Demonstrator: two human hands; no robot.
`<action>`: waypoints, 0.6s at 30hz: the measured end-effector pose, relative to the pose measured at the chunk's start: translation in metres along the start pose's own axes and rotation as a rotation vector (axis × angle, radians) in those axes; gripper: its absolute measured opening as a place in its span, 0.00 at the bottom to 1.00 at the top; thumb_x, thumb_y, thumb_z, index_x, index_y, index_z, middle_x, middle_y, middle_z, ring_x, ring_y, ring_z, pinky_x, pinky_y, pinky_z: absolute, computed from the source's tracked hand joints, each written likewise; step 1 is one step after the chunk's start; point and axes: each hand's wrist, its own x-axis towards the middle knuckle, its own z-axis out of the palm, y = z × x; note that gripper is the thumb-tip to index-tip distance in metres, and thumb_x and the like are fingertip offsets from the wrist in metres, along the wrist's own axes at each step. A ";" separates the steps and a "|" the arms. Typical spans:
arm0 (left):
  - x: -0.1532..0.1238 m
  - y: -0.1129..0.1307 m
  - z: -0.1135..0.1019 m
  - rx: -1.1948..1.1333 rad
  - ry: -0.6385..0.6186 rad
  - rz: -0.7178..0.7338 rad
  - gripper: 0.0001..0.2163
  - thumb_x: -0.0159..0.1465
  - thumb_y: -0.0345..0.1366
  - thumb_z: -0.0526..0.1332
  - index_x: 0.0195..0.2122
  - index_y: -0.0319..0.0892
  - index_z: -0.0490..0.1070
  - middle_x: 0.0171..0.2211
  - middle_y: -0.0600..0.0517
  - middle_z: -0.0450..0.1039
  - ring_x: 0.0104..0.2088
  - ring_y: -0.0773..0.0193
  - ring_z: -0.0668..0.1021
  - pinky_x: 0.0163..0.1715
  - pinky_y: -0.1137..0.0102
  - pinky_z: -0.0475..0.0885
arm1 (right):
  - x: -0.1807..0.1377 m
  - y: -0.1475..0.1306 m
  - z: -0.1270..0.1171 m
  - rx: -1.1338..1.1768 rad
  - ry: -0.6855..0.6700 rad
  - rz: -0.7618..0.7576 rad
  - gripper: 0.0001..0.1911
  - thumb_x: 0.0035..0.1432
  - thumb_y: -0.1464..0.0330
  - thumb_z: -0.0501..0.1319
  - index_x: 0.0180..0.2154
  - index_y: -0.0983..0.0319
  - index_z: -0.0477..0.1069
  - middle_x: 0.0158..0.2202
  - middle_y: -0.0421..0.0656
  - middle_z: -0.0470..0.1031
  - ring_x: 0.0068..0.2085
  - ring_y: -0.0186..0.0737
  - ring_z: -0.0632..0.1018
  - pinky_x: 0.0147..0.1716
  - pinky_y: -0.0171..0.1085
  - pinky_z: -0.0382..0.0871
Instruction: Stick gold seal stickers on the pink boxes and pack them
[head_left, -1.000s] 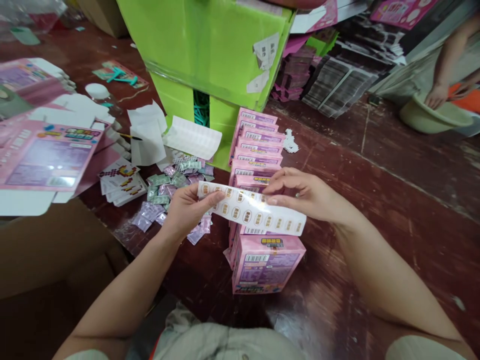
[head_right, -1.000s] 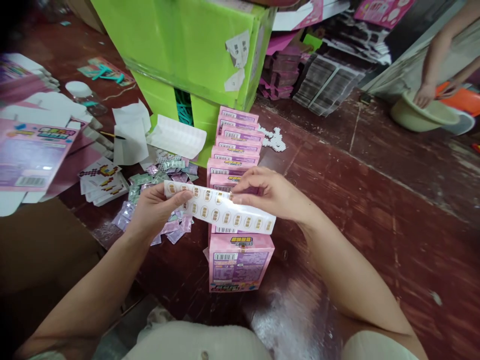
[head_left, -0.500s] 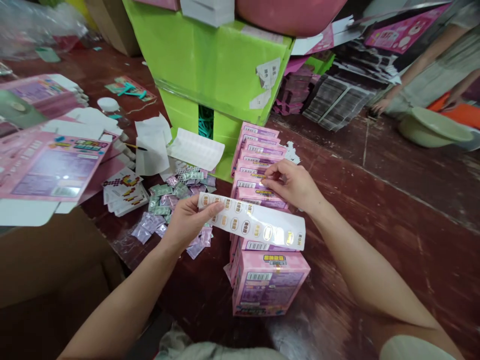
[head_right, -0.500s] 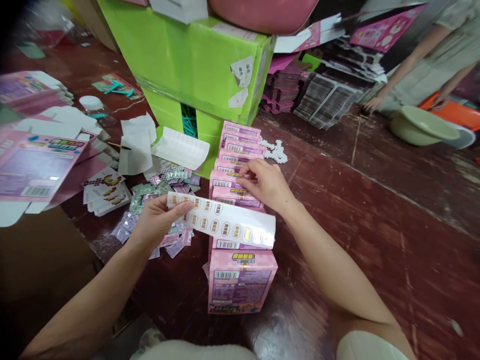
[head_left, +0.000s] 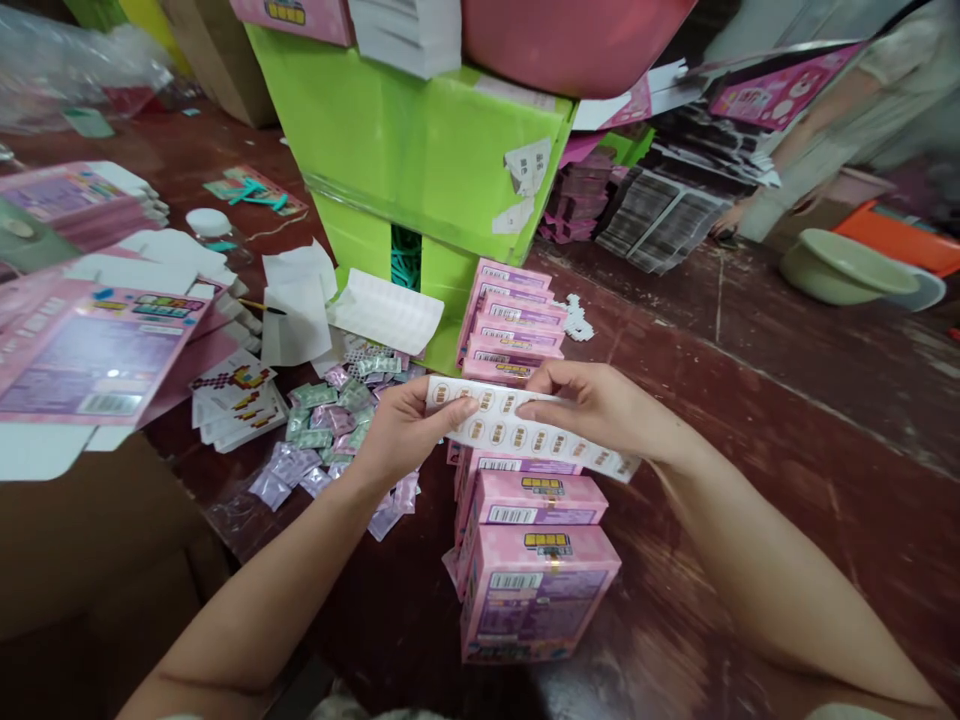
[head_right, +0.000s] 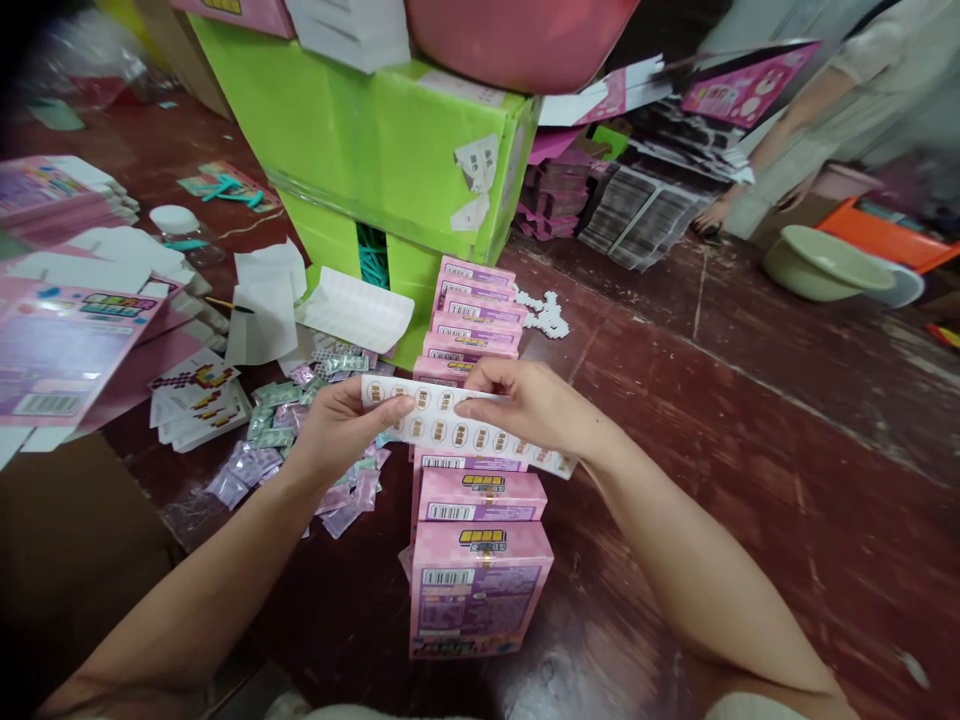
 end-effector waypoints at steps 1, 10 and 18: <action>0.002 0.001 0.002 -0.006 -0.011 0.032 0.11 0.56 0.39 0.78 0.37 0.42 0.85 0.35 0.50 0.85 0.33 0.64 0.83 0.34 0.72 0.80 | 0.000 0.000 0.001 -0.024 0.062 -0.017 0.15 0.63 0.56 0.68 0.33 0.61 0.74 0.31 0.40 0.77 0.32 0.35 0.74 0.33 0.35 0.66; 0.015 -0.004 0.000 0.116 0.109 0.062 0.19 0.61 0.51 0.73 0.27 0.39 0.78 0.24 0.53 0.75 0.23 0.68 0.73 0.23 0.74 0.68 | -0.004 0.004 0.007 -0.019 0.176 -0.004 0.16 0.68 0.55 0.63 0.36 0.61 0.77 0.30 0.40 0.76 0.30 0.34 0.71 0.30 0.35 0.62; 0.017 -0.016 -0.007 0.051 0.149 -0.021 0.20 0.57 0.53 0.74 0.29 0.39 0.80 0.24 0.52 0.76 0.22 0.67 0.74 0.23 0.72 0.70 | 0.014 0.019 -0.011 0.112 0.380 -0.101 0.11 0.62 0.58 0.70 0.37 0.59 0.78 0.43 0.45 0.81 0.43 0.42 0.79 0.46 0.43 0.72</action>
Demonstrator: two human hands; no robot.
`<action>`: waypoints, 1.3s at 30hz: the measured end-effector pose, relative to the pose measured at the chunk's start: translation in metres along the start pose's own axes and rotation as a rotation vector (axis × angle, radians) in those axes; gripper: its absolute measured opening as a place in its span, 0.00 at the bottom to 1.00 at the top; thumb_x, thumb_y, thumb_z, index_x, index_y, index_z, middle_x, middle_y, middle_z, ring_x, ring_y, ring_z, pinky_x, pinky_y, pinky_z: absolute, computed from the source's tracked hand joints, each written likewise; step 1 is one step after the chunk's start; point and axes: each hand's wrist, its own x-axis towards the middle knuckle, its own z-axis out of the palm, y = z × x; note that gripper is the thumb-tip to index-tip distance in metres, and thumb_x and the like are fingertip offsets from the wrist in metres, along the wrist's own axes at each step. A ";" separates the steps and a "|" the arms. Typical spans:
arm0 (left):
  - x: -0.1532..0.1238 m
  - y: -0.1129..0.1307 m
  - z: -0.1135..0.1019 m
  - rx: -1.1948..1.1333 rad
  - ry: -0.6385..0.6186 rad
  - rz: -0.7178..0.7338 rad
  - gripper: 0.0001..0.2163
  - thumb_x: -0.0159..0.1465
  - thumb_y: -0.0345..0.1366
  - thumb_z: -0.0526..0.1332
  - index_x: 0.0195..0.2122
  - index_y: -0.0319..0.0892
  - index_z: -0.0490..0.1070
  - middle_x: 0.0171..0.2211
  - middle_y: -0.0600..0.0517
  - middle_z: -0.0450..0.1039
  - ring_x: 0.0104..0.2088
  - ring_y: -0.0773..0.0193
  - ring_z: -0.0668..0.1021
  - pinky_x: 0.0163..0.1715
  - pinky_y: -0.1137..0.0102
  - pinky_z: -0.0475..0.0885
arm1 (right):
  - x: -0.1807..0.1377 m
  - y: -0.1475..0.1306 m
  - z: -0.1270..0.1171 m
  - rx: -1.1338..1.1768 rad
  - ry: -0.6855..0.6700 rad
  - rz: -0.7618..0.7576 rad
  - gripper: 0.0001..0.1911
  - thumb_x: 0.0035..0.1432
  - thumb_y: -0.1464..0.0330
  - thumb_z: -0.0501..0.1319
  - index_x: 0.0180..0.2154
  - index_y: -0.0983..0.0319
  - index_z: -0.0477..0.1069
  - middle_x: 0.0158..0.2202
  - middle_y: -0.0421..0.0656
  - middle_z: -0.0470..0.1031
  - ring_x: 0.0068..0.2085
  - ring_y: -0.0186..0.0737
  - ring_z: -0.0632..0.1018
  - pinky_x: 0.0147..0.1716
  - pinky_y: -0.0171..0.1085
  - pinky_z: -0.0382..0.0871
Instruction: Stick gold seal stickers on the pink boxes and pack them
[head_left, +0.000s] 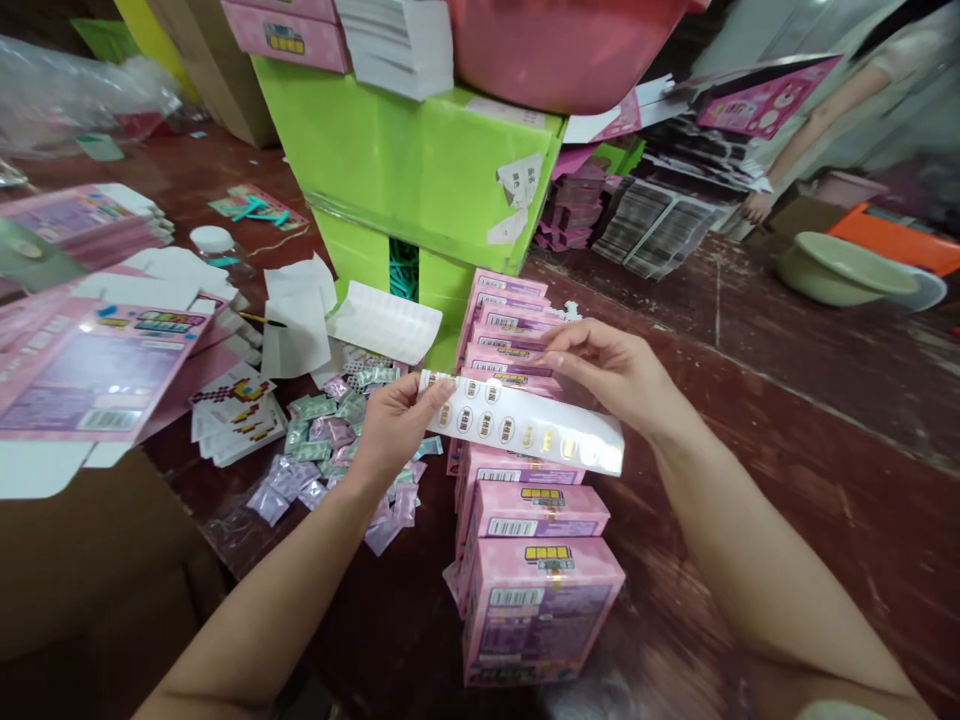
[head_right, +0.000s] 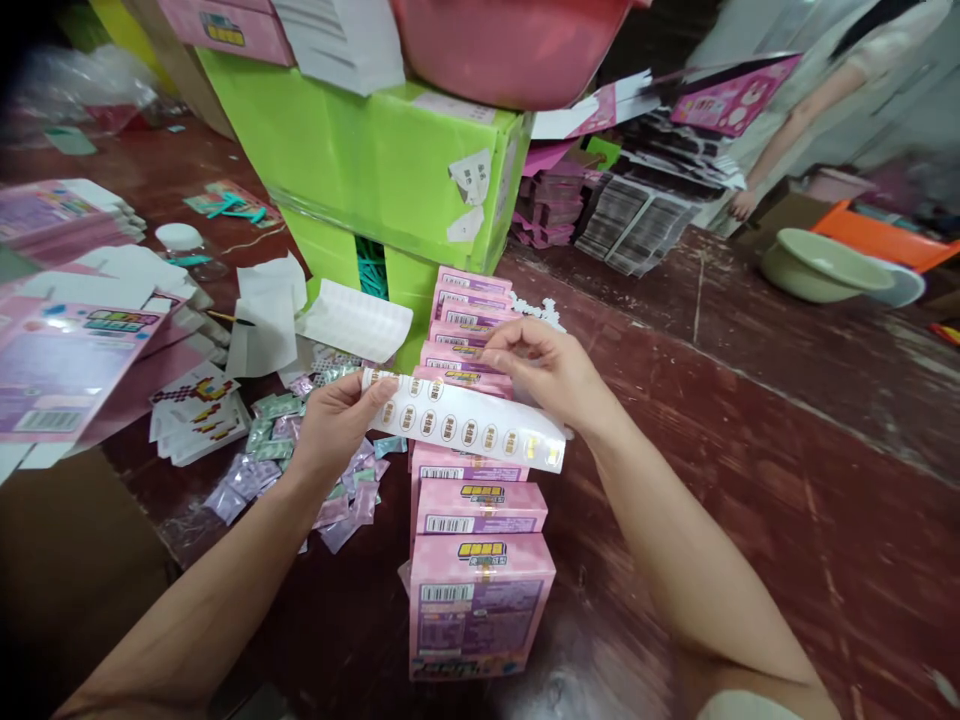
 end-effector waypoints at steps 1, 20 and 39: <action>0.001 -0.001 -0.001 0.005 -0.002 -0.006 0.20 0.56 0.53 0.75 0.30 0.39 0.80 0.24 0.52 0.76 0.22 0.67 0.74 0.24 0.72 0.71 | 0.007 0.006 -0.001 -0.045 -0.017 0.000 0.12 0.61 0.57 0.70 0.37 0.59 0.78 0.41 0.45 0.81 0.42 0.43 0.79 0.45 0.43 0.72; 0.024 0.006 0.011 0.058 -0.097 0.052 0.18 0.59 0.51 0.73 0.32 0.39 0.80 0.27 0.53 0.79 0.26 0.67 0.76 0.27 0.73 0.71 | 0.025 0.006 -0.005 -0.177 -0.323 -0.049 0.14 0.68 0.55 0.64 0.43 0.58 0.82 0.44 0.46 0.81 0.46 0.44 0.80 0.47 0.44 0.72; 0.038 0.010 0.019 -0.010 -0.106 -0.018 0.20 0.57 0.54 0.74 0.32 0.40 0.79 0.25 0.53 0.78 0.22 0.67 0.75 0.21 0.74 0.70 | 0.059 0.053 -0.009 -0.678 -0.030 -0.123 0.05 0.65 0.65 0.67 0.41 0.58 0.76 0.44 0.45 0.80 0.41 0.45 0.78 0.49 0.48 0.63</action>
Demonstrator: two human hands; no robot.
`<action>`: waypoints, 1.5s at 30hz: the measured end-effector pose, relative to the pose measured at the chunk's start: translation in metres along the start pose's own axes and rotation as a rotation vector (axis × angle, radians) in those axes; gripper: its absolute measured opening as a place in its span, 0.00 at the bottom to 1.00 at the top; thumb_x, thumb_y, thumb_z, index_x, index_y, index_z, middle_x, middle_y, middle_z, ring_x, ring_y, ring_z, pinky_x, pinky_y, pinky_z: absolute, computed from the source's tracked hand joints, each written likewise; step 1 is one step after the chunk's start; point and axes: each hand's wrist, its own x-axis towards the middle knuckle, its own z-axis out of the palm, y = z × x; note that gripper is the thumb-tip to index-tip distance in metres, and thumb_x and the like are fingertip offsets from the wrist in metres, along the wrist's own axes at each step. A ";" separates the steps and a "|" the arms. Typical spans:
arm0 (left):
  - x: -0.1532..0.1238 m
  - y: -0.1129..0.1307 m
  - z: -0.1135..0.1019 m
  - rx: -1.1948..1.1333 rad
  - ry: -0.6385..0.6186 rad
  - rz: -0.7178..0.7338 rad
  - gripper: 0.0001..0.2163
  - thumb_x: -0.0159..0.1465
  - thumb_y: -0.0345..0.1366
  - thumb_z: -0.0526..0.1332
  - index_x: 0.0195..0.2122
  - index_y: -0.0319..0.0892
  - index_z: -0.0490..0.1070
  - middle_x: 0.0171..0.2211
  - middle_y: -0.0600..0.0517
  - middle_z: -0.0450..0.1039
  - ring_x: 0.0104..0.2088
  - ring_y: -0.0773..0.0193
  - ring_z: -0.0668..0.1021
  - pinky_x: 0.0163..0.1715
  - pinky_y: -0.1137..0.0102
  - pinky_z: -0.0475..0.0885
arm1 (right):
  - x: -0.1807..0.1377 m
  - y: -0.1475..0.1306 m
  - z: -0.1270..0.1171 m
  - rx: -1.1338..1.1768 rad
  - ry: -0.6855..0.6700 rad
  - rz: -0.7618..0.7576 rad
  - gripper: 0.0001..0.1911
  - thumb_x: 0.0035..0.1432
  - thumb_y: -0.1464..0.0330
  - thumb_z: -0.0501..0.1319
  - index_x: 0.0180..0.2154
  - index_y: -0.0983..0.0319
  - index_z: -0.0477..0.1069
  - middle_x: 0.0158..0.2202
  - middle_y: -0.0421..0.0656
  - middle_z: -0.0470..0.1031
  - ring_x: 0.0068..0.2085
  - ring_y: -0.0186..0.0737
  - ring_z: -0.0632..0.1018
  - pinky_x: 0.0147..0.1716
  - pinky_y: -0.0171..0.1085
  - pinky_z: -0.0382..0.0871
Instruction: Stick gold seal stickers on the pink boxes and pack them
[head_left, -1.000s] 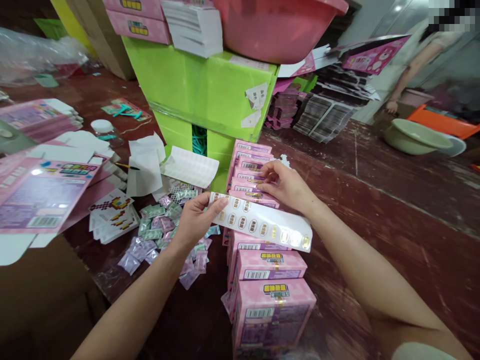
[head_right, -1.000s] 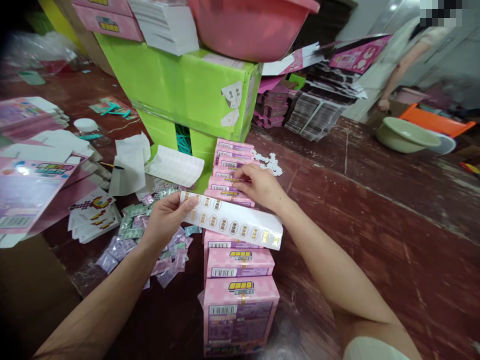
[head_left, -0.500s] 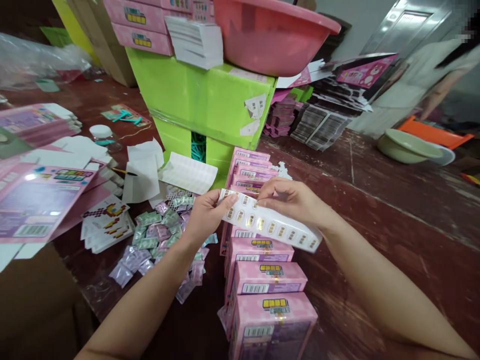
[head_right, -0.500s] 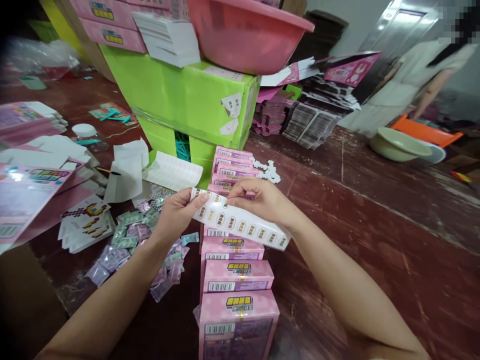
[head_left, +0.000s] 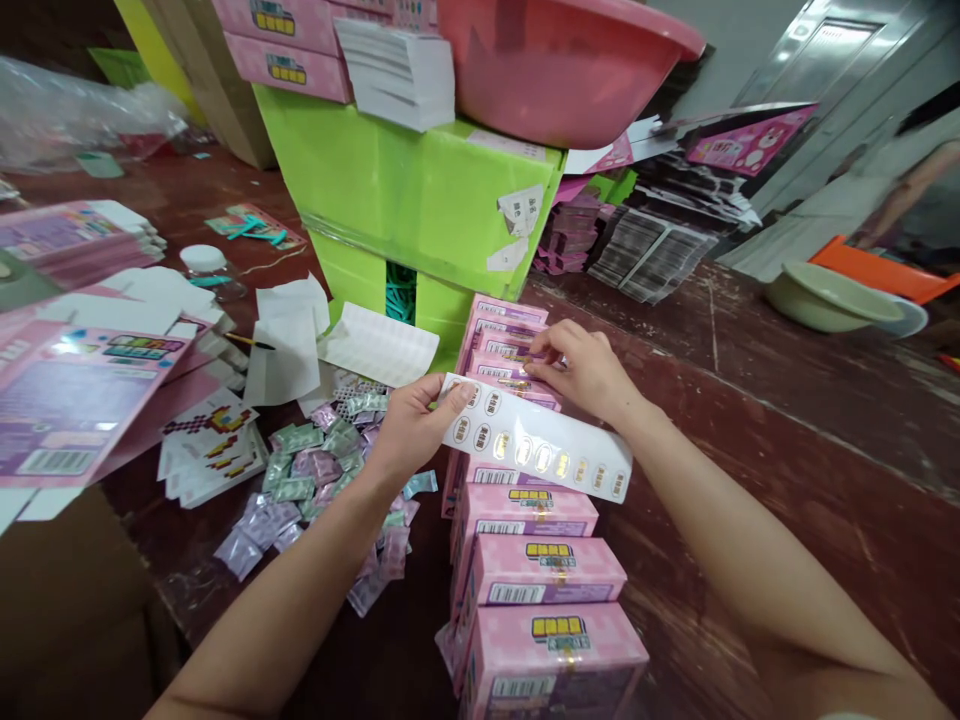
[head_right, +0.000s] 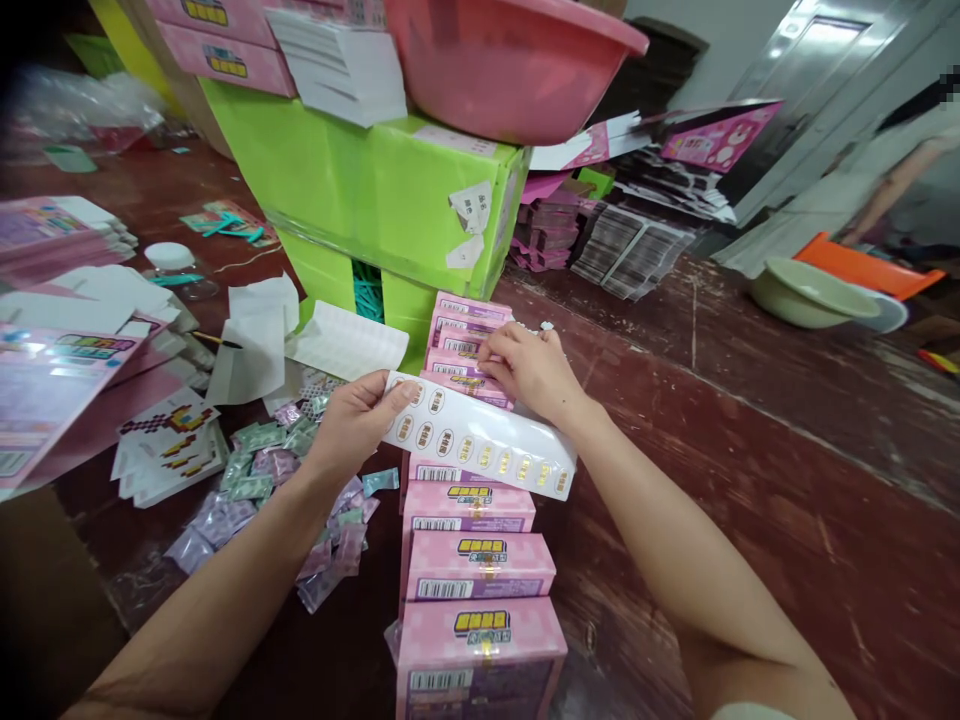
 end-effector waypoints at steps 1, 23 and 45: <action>0.001 -0.001 0.000 0.008 -0.005 0.002 0.19 0.57 0.53 0.74 0.34 0.40 0.80 0.26 0.52 0.79 0.23 0.66 0.76 0.22 0.74 0.72 | -0.001 -0.001 -0.002 -0.057 -0.028 -0.019 0.05 0.67 0.64 0.65 0.42 0.57 0.78 0.46 0.46 0.80 0.44 0.47 0.79 0.50 0.50 0.61; -0.004 0.009 0.008 0.231 0.042 0.300 0.12 0.65 0.47 0.68 0.36 0.42 0.82 0.34 0.50 0.81 0.35 0.62 0.78 0.33 0.72 0.71 | -0.027 -0.056 -0.023 0.856 -0.328 0.260 0.22 0.54 0.51 0.74 0.39 0.62 0.76 0.35 0.42 0.78 0.31 0.33 0.74 0.29 0.33 0.68; 0.011 -0.007 0.002 0.076 0.076 0.130 0.17 0.64 0.49 0.69 0.28 0.39 0.73 0.26 0.53 0.75 0.27 0.67 0.73 0.30 0.73 0.67 | 0.009 -0.010 -0.016 0.582 0.130 0.089 0.12 0.61 0.57 0.69 0.38 0.59 0.78 0.40 0.43 0.81 0.39 0.42 0.78 0.44 0.43 0.71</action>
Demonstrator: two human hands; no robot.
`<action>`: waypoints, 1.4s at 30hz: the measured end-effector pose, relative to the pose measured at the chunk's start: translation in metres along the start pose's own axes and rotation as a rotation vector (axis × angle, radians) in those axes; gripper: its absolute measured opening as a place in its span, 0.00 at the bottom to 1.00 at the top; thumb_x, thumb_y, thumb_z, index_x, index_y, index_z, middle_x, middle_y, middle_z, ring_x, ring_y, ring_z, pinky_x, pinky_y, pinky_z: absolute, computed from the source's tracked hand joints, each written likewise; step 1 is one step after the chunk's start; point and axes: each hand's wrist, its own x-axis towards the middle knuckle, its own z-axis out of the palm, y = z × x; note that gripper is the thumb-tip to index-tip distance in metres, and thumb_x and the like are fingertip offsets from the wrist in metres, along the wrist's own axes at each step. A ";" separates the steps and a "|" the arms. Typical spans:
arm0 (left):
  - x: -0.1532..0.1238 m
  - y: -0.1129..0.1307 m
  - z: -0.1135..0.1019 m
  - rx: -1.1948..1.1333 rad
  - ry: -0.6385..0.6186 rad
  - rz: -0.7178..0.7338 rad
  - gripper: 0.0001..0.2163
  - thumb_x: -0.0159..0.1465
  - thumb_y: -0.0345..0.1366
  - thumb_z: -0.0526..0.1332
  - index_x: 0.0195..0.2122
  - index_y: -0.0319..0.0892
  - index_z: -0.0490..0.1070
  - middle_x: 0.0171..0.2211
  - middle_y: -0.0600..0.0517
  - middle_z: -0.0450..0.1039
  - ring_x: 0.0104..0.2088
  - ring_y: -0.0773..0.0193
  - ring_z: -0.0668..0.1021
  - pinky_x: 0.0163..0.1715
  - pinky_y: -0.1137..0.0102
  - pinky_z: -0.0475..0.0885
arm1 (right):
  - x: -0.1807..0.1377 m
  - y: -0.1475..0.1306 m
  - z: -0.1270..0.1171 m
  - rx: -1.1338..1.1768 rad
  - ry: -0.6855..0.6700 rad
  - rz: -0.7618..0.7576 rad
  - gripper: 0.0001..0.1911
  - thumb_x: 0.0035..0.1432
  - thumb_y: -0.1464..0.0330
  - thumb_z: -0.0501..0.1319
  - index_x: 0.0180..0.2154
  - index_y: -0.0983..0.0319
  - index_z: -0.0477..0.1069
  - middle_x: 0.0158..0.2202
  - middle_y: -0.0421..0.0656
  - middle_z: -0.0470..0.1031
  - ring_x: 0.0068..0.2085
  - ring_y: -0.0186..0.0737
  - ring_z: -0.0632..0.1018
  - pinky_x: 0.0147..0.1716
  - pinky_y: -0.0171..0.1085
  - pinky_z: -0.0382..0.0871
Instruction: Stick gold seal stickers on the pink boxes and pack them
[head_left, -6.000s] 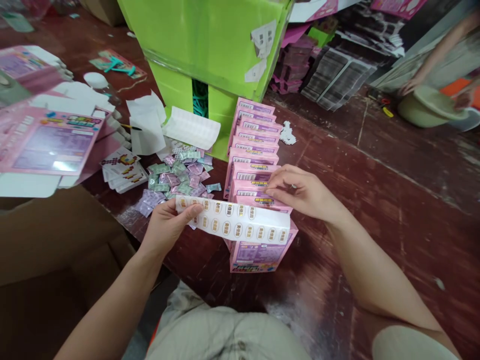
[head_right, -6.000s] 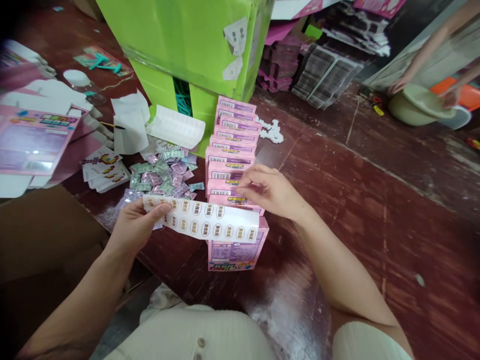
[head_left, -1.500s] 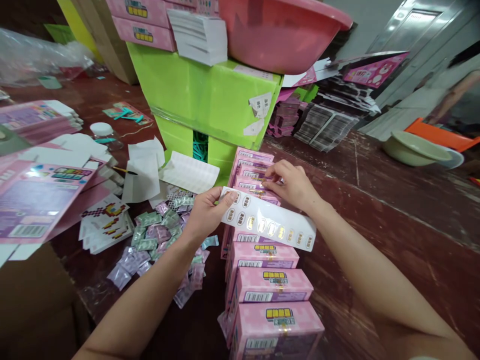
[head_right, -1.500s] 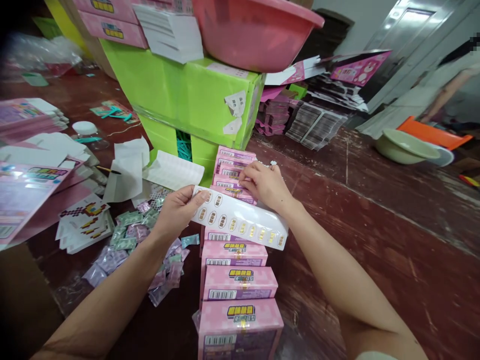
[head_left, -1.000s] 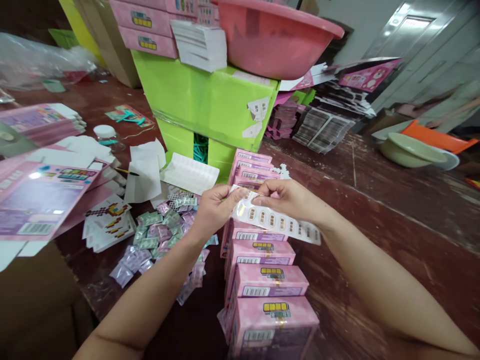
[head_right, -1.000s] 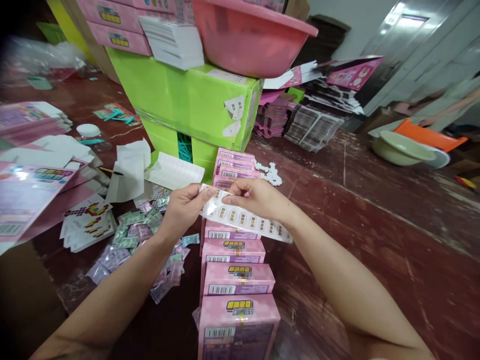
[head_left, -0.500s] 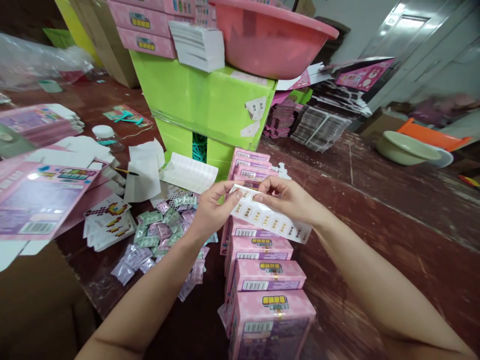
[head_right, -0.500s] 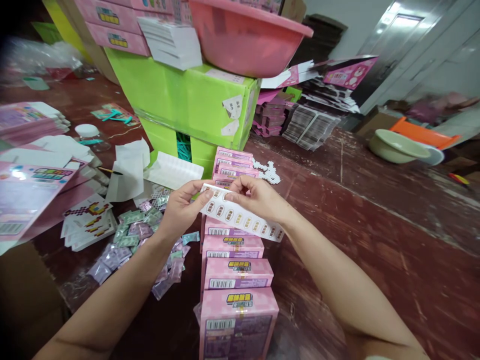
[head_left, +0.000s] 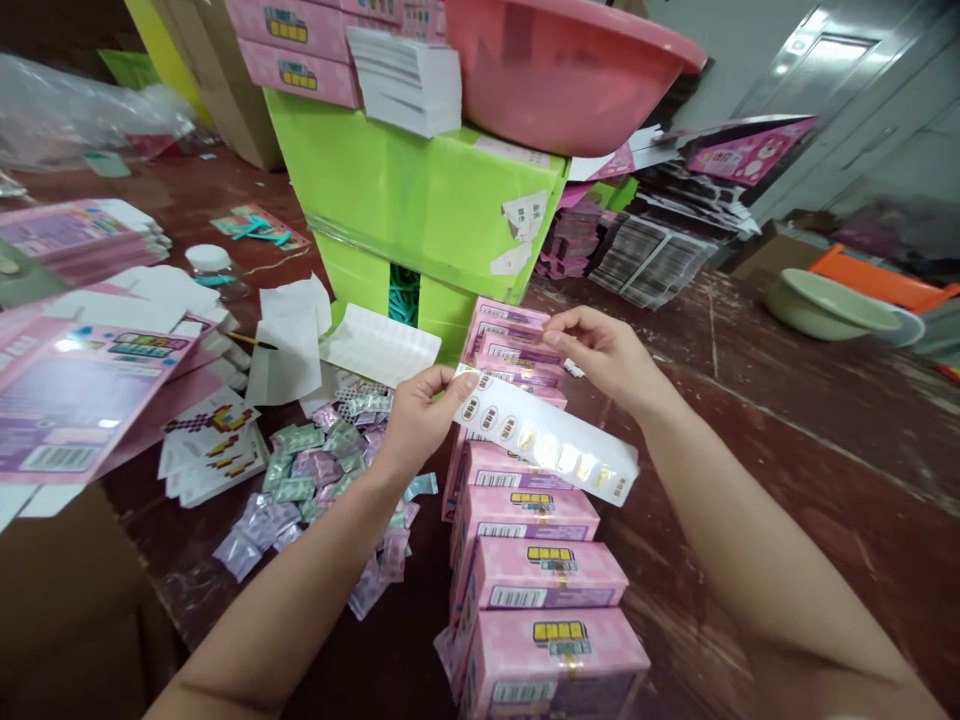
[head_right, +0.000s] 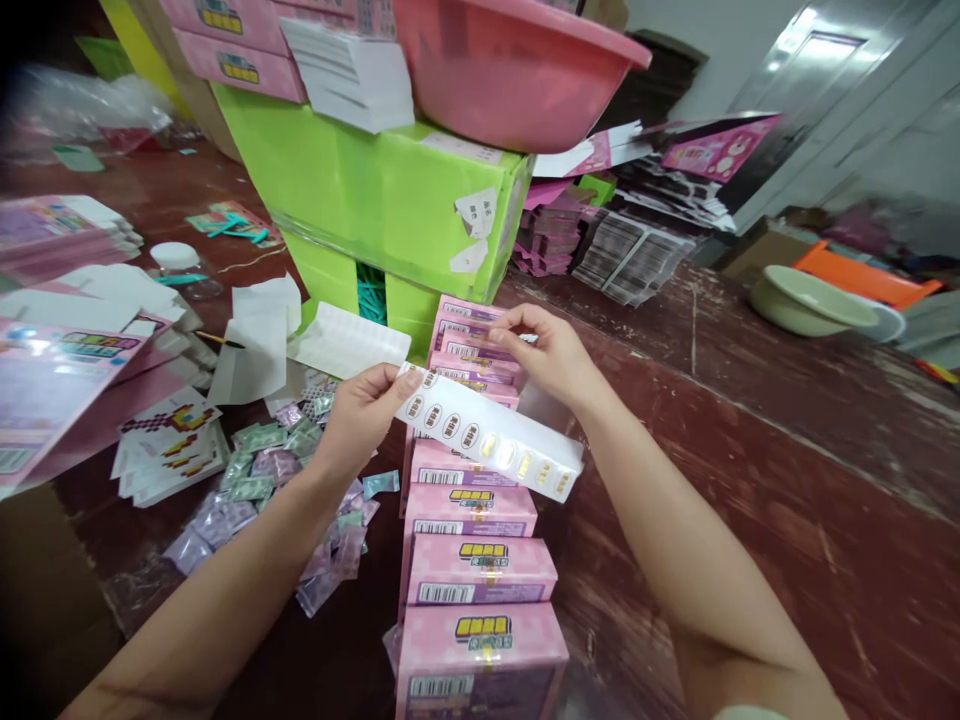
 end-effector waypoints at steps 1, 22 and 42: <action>0.001 -0.001 -0.001 0.007 -0.008 0.003 0.17 0.64 0.49 0.69 0.29 0.40 0.73 0.26 0.53 0.75 0.28 0.68 0.72 0.30 0.73 0.67 | 0.009 0.010 -0.002 -0.066 -0.034 -0.002 0.12 0.60 0.57 0.69 0.37 0.59 0.78 0.39 0.44 0.80 0.39 0.42 0.78 0.44 0.43 0.71; 0.019 0.007 0.007 0.149 -0.033 0.115 0.14 0.65 0.45 0.65 0.28 0.41 0.78 0.26 0.54 0.73 0.28 0.67 0.69 0.29 0.72 0.63 | 0.012 0.001 0.006 -0.051 -0.366 -0.159 0.15 0.64 0.53 0.68 0.43 0.54 0.83 0.43 0.44 0.81 0.46 0.44 0.79 0.49 0.46 0.73; 0.028 -0.005 -0.002 0.098 0.067 0.032 0.14 0.63 0.47 0.67 0.29 0.41 0.79 0.28 0.53 0.74 0.30 0.66 0.70 0.29 0.73 0.64 | 0.063 0.063 0.007 -0.562 -0.066 -0.151 0.06 0.62 0.66 0.68 0.42 0.58 0.79 0.47 0.45 0.76 0.43 0.45 0.78 0.52 0.52 0.67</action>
